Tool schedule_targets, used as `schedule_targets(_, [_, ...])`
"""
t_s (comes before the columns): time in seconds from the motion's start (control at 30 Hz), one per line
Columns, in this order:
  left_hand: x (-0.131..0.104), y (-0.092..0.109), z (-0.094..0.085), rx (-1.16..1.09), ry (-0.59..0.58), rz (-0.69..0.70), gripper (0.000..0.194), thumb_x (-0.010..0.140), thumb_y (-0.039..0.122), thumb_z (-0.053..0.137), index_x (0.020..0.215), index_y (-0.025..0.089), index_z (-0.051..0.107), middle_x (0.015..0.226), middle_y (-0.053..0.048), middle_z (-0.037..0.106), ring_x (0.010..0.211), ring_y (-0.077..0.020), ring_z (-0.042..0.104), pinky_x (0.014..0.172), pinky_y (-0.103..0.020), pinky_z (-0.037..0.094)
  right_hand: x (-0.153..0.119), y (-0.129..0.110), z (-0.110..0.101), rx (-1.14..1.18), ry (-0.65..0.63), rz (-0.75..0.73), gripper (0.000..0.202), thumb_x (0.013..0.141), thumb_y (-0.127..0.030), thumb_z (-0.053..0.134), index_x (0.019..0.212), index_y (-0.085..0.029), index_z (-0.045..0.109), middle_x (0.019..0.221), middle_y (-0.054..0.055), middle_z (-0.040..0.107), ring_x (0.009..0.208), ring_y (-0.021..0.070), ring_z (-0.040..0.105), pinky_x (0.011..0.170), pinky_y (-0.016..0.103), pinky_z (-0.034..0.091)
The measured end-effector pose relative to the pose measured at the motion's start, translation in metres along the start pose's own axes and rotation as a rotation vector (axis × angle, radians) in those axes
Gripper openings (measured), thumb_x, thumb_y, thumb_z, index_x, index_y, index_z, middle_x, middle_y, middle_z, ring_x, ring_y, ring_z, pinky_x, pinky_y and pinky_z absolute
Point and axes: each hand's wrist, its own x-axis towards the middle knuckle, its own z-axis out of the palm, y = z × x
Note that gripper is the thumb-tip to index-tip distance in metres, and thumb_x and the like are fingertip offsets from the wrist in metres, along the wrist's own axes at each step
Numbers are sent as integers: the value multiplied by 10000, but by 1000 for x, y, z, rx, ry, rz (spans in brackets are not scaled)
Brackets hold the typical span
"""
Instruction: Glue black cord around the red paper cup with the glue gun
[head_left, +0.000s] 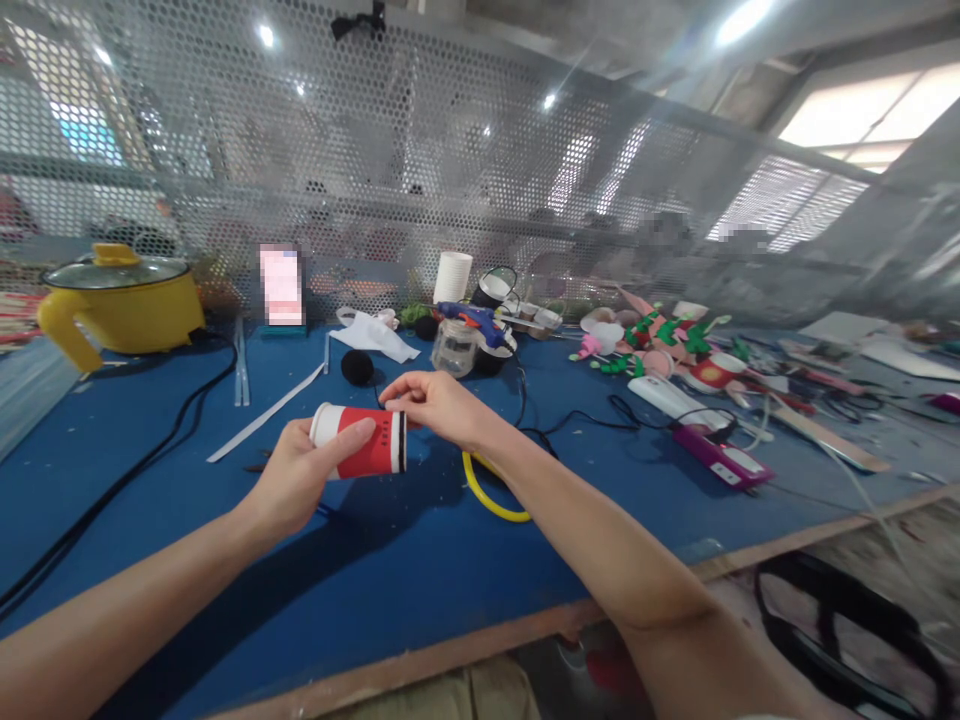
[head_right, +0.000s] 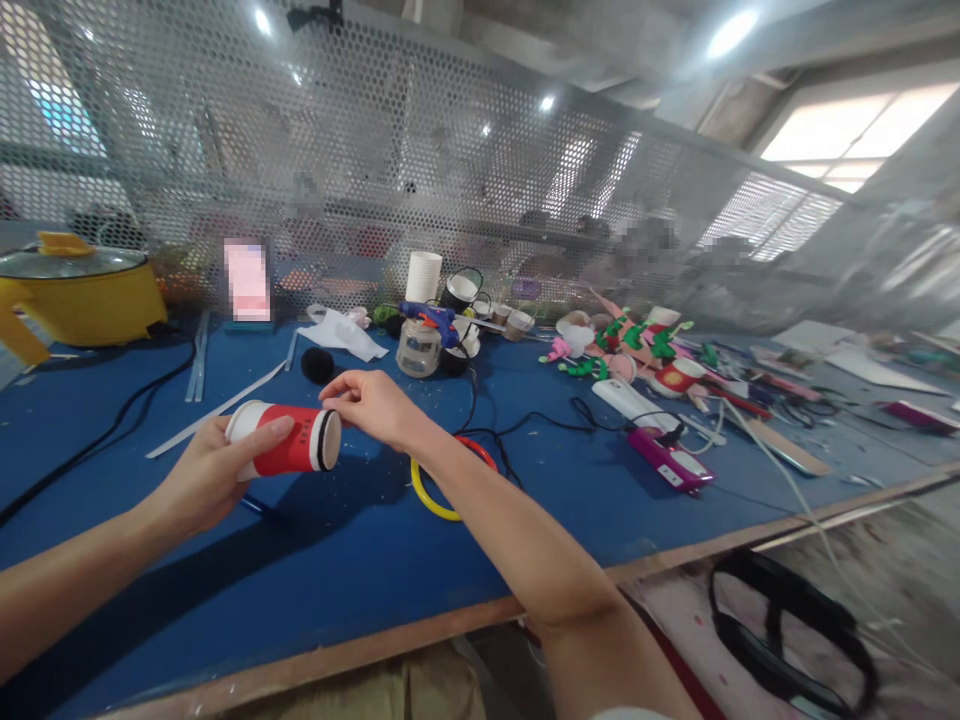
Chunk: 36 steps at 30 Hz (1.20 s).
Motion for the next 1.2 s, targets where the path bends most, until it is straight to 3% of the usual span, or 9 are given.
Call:
schedule_targets(0.1, [2,0,1,-58,28,-7,135,580,261,717,612,144,657,531,5,658,477,-112,586,476,-183,466,-1,-3,-4,-348,217,-35,228,777,-238,487,961,-121,556,798,66,585,691,144,543,665,289,407])
schedule_targets(0.2, [4,0,2,-78,64,-10,145,572,273,722,595,147,654,529,2,655,467,-115,580,463,-189,467,-7,-9,-11,-506,323,-77,221,805,-300,448,814,-120,576,824,89,567,725,163,532,698,312,390])
schedule_targets(0.3, [5,-1,1,-50,52,0,169,578,292,717,624,139,664,556,-15,662,486,-124,579,479,-200,469,-19,-19,-15,-243,115,-68,323,840,-374,368,678,-147,531,660,37,555,621,126,510,611,269,393])
schedule_targets(0.37, [5,-2,1,-32,36,21,185,588,302,710,648,133,666,590,-23,670,522,-127,585,515,-202,471,-29,-24,-15,-57,-39,-40,338,836,-412,364,686,-149,513,661,23,552,604,105,497,577,243,385])
schedule_targets(0.43, [5,-3,0,-17,37,34,201,592,312,707,654,127,659,597,-24,669,536,-125,583,533,-204,467,-37,-26,-13,0,-111,-25,312,800,-433,432,704,-148,512,663,7,533,602,94,476,564,230,372])
schedule_targets(0.57, [4,-7,-2,49,51,54,217,602,318,699,672,118,651,573,-11,654,527,-114,564,535,-204,452,-47,-21,-7,43,-113,-50,244,704,-379,587,711,-151,501,664,-19,502,594,80,437,558,218,360])
schedule_targets(0.83, [0,-8,-1,195,2,146,134,612,261,686,625,130,663,508,26,615,461,-70,484,460,-159,397,-52,-11,-3,181,-79,-38,264,690,-400,599,687,-157,496,643,-29,489,570,71,421,536,213,335])
schedule_targets(1.07, [-1,-10,-5,299,-113,175,133,637,270,660,621,138,667,521,25,604,470,-77,463,462,-171,378,-47,-1,0,525,-56,59,264,743,-400,521,659,-150,518,583,-20,528,540,71,470,513,213,326])
schedule_targets(1.2, [2,-4,-9,283,-201,125,168,616,311,680,640,145,674,514,24,595,472,-86,465,463,-179,365,-47,-1,3,569,9,47,202,731,-331,546,645,-150,519,560,-36,520,521,60,456,524,209,334])
